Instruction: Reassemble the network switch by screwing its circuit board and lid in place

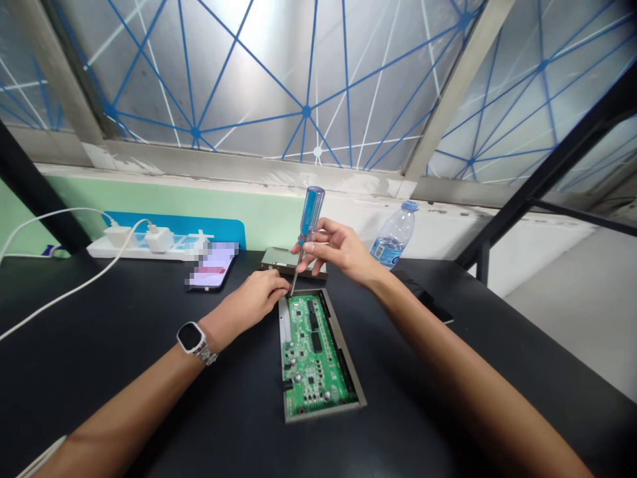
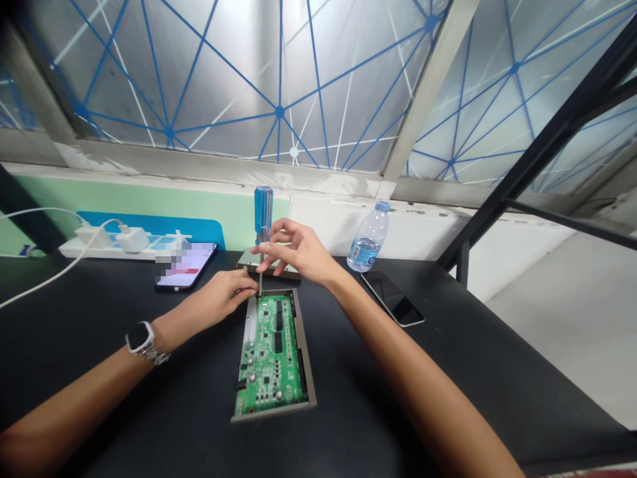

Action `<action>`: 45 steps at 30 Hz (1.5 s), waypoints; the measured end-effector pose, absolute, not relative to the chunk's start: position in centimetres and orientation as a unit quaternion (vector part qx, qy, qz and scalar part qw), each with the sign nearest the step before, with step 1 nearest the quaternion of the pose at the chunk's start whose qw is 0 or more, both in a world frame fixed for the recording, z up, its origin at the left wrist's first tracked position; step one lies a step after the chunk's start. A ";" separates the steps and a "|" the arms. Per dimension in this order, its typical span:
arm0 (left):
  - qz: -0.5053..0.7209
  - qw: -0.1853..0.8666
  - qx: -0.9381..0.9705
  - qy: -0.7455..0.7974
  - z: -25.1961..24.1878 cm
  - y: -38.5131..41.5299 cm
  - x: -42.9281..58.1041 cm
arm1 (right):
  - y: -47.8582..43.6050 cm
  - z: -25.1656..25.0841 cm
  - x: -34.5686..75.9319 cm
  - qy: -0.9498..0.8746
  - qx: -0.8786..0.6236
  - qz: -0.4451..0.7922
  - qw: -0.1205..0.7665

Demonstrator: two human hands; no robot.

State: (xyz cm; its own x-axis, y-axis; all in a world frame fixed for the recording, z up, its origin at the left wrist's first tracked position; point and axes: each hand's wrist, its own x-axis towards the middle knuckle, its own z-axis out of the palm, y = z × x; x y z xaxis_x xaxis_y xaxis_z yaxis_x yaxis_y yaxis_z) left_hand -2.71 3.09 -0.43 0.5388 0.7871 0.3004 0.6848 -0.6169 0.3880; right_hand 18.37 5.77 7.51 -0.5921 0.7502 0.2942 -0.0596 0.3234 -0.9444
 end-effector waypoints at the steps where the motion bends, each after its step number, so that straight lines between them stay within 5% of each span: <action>1: 0.224 0.111 0.872 0.422 -0.2 3.0 -2.8 | 5.8 7.5 18.4 -0.716 -0.240 0.530 0.386; 30: 0.166 0.155 0.832 0.506 1.3 4.1 -8.2 | 4.0 6.6 16.5 -0.696 -0.248 0.406 0.538; 45: 0.086 0.198 0.815 0.538 0.9 4.5 -10.0 | 4.7 5.8 17.1 -0.675 -0.333 0.382 0.536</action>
